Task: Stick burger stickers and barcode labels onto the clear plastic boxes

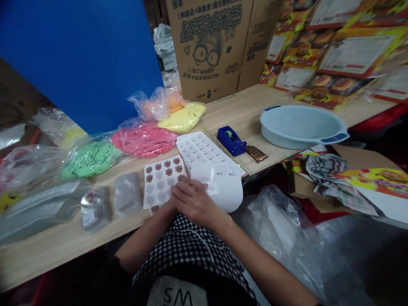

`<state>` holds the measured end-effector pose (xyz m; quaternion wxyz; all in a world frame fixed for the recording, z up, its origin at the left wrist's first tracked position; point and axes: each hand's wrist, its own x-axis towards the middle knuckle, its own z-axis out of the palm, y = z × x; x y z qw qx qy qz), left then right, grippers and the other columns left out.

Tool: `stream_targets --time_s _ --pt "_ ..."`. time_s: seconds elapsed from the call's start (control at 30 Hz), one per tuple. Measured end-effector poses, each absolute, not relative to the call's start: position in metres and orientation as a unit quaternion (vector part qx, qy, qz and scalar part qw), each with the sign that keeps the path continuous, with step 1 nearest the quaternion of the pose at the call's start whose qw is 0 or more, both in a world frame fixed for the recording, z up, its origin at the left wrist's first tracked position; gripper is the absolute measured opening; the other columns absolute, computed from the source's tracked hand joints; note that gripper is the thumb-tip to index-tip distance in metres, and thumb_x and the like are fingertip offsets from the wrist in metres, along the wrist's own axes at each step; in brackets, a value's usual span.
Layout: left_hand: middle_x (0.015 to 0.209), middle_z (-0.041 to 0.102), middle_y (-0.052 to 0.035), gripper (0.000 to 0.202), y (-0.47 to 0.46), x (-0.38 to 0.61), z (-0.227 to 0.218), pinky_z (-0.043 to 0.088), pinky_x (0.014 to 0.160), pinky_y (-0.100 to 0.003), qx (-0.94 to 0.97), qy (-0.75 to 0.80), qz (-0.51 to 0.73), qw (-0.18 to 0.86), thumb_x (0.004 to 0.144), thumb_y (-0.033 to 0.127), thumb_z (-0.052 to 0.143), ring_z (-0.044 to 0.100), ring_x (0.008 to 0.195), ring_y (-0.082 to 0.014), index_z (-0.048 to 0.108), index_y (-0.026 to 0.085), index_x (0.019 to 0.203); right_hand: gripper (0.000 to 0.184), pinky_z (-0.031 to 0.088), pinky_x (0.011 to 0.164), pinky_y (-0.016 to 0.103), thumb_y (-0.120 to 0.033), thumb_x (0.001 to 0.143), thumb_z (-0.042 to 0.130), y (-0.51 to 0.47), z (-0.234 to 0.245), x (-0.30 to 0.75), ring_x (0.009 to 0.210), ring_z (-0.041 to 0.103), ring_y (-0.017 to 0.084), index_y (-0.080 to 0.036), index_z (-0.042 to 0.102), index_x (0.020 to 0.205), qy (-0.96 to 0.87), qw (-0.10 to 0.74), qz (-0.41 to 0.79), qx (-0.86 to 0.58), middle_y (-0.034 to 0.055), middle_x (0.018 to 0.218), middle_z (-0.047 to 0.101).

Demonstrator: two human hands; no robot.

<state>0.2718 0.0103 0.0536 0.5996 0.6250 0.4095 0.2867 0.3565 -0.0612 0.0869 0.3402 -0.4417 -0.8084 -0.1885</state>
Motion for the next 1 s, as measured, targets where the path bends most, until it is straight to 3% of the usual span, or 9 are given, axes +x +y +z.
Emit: stream_targets --time_s 0.07,0.2,0.33,0.47,0.6,0.8,1.0 --pt "0.097 0.069 -0.007 0.019 0.009 0.268 0.053 0.046 0.083 -0.04 0.587 0.412 0.285 0.637 0.074 0.036 0.061 0.06 0.099 -0.0263 0.064 0.022 0.085 0.02 0.034 0.086 0.037 -0.02 0.087 0.05 -0.061 0.083 0.349 0.107 0.053 0.021 -0.02 0.063 0.102 -0.833 0.33 -0.149 -0.418 0.0021 0.11 0.066" --pt "0.094 0.07 -0.0065 0.027 0.013 0.267 0.056 0.048 0.08 -0.035 0.534 0.389 0.283 0.695 0.066 0.038 0.069 0.062 0.092 -0.026 0.068 0.019 0.085 0.018 0.034 0.086 0.037 -0.025 0.089 0.05 -0.065 0.081 0.376 0.102 0.057 0.017 -0.022 0.063 0.101 -0.764 0.392 -0.137 -0.494 0.0019 0.109 0.067" --pt "0.098 0.07 -0.009 0.051 0.018 0.267 0.064 0.048 0.08 -0.034 0.505 0.345 0.268 0.744 0.056 0.035 0.078 0.063 0.087 -0.0235 0.067 0.013 0.101 0.023 0.034 0.085 0.037 -0.028 0.088 0.052 -0.066 0.077 0.421 0.105 0.057 0.02 -0.019 0.062 0.106 -0.669 0.372 -0.154 -0.625 0.007 0.112 0.066" --pt "0.098 0.069 -0.0063 0.064 0.018 0.263 0.072 0.046 0.079 -0.031 0.481 0.298 0.237 0.79 0.057 0.033 0.079 0.062 0.083 -0.0197 0.061 0.017 0.116 0.022 0.034 0.086 0.037 -0.031 0.089 0.05 -0.065 0.068 0.436 0.098 0.061 0.018 -0.02 0.063 0.103 -0.692 0.354 -0.119 -0.618 0.0049 0.107 0.068" --pt "0.104 0.068 -0.0043 0.073 0.017 0.261 0.076 0.044 0.082 -0.03 0.48 0.285 0.221 0.799 0.056 0.032 0.08 0.061 0.088 -0.0196 0.055 0.022 0.124 0.021 0.035 0.082 0.035 -0.031 0.091 0.047 -0.066 0.066 0.431 0.088 0.064 0.016 -0.021 0.065 0.095 -0.681 0.374 -0.09 -0.624 0.0025 0.096 0.071" --pt "0.115 0.064 -0.0045 0.081 0.017 0.254 0.082 0.042 0.085 -0.029 0.471 0.267 0.177 0.822 0.057 0.028 0.081 0.06 0.094 -0.0198 0.047 0.026 0.131 0.024 0.037 0.078 0.034 -0.034 0.091 0.045 -0.068 0.067 0.431 0.091 0.061 0.017 -0.02 0.064 0.098 -0.68 0.352 -0.039 -0.642 0.0038 0.097 0.07" --pt "0.126 0.058 -0.0042 0.088 0.017 0.25 0.083 0.038 0.094 -0.033 0.49 0.282 0.17 0.807 0.053 0.025 0.083 0.055 0.107 -0.0237 0.045 0.029 0.132 0.023 0.036 0.075 0.033 -0.028 0.092 0.044 -0.07 0.067 0.429 0.086 0.06 0.017 -0.019 0.066 0.094 -0.689 0.329 -0.07 -0.642 0.0045 0.092 0.07"
